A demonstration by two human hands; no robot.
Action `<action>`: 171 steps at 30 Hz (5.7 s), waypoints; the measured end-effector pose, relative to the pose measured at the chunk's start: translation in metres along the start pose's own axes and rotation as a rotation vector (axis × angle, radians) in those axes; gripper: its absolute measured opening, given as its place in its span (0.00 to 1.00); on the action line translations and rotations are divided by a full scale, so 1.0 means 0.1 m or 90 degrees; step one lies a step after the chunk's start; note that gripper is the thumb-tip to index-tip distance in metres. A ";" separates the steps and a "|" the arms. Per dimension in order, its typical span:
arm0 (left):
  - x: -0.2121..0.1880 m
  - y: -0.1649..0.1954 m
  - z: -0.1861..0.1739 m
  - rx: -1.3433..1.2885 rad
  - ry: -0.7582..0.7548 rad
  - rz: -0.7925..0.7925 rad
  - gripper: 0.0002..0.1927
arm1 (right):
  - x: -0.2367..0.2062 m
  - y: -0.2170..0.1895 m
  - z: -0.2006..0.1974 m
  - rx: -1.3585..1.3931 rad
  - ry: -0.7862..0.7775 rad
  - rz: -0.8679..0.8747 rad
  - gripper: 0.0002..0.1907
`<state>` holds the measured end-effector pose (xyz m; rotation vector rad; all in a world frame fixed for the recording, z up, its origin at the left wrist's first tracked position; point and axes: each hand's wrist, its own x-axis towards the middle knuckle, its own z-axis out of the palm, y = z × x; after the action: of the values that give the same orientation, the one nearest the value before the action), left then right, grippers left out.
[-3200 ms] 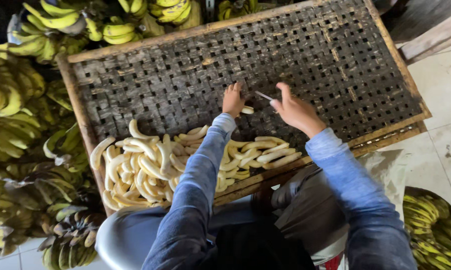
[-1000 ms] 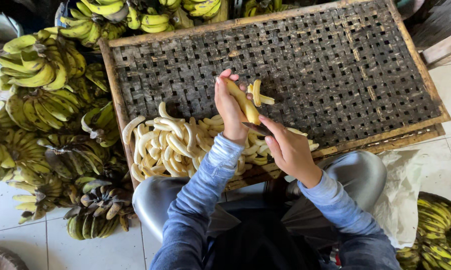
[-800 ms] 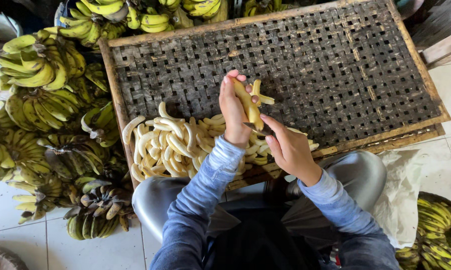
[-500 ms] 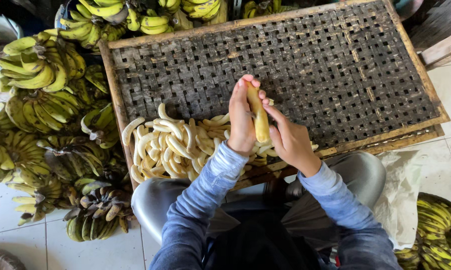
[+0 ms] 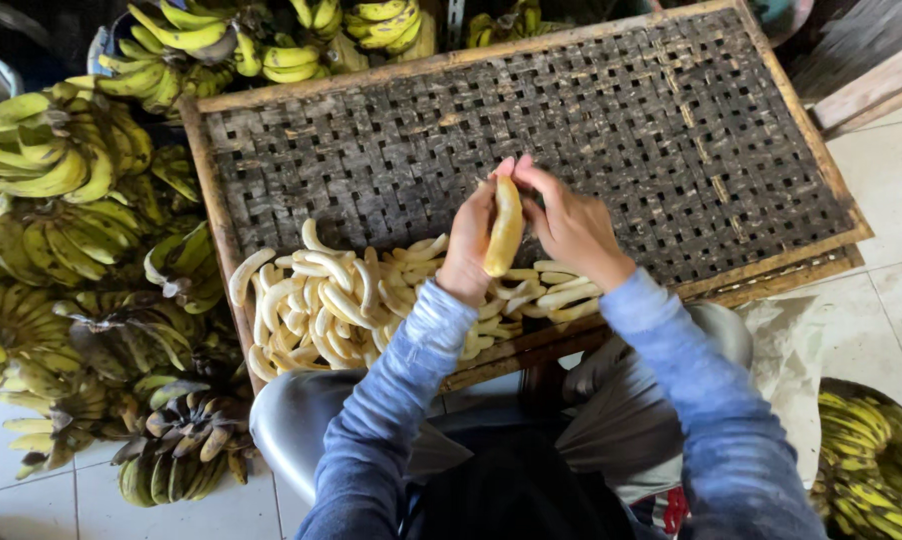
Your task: The person sits at a woven bamboo tray and peels bananas one at a time using a small knife, cutting the peel and pulling it off by hand. Peeled bananas are placed on the tray while discarded peels are set aside, and the pile of peeled bananas grows over the episode.
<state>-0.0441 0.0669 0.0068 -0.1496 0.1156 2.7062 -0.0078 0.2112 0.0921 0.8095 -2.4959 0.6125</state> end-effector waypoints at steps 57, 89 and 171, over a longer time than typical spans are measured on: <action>-0.13 0.26 0.50 0.109 -0.132 0.300 0.15 | 0.09 -0.73 -0.14 0.275 0.063 0.153 0.24; -0.14 0.23 0.40 0.092 -0.031 0.280 0.10 | -0.16 -0.72 0.01 0.124 -0.001 0.077 0.25; -0.12 0.10 0.61 0.203 -0.013 0.391 0.15 | -0.39 -0.70 -0.55 0.157 -0.027 0.067 0.24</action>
<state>-0.0428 0.0592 0.0698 0.0175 0.6837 3.2387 0.0800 0.2062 0.1347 0.7875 -2.5476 0.9632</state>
